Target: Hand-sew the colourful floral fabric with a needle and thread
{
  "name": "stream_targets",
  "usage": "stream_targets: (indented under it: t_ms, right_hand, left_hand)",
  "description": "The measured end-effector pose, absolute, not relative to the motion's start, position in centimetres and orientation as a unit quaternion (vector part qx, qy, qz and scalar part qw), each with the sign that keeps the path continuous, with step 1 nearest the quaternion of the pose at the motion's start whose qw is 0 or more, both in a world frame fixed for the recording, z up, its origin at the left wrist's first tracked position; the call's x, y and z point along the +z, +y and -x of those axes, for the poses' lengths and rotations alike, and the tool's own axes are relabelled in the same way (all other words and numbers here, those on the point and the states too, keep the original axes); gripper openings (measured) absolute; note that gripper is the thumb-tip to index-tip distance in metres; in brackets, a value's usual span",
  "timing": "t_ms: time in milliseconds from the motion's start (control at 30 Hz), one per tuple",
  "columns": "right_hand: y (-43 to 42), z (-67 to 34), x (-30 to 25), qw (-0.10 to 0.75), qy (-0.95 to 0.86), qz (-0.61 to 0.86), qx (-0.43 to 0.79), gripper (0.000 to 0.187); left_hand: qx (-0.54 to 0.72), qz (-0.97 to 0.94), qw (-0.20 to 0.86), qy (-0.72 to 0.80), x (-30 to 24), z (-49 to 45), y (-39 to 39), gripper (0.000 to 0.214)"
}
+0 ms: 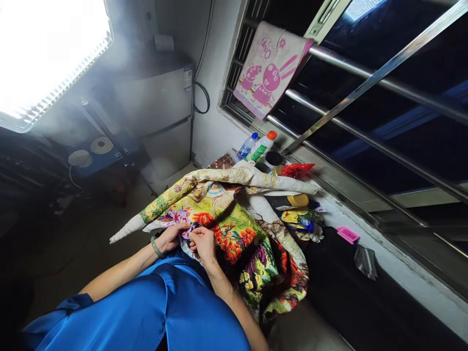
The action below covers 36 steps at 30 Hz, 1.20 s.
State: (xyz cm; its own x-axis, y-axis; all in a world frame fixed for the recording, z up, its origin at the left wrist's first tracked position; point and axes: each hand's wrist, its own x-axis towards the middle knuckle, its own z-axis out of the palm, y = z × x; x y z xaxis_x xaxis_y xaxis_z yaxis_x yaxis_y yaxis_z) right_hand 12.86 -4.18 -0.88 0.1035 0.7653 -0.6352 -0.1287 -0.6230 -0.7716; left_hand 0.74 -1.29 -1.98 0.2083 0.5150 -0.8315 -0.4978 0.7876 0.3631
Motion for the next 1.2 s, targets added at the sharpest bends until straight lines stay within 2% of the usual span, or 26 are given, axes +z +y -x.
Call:
stream_targets:
  t_ms: [533,867,967,1100,1200]
  right_hand:
    - [-4.6,-12.8,-1.5,0.383,-0.389,0.672,0.5,0.021]
    - [-3.5,-13.1,-1.5,0.4,-0.293,0.659,0.565,0.035]
    - [-2.5,-14.3,-0.3,0.403,-0.327,0.673,0.526,0.036]
    - [-1.0,-15.1,1.1,0.333,-0.497,0.682,0.42,0.017]
    - [-0.1,-14.3,1.5,0.284,-0.539,0.647,0.459,0.011]
  left_hand:
    - [0.343,0.013,0.771,0.537,-1.2,-1.0,-1.3,0.025]
    - [0.339,-0.018,0.766,0.546,-1.4,-0.9,-1.4,0.026]
    - [0.346,-0.017,0.772,0.533,-1.2,-0.9,-1.5,0.025]
    - [0.37,-0.026,0.777,0.509,-1.2,-0.8,-1.6,0.028]
    - [0.38,-0.04,0.773,0.507,-1.4,-0.7,-1.6,0.031]
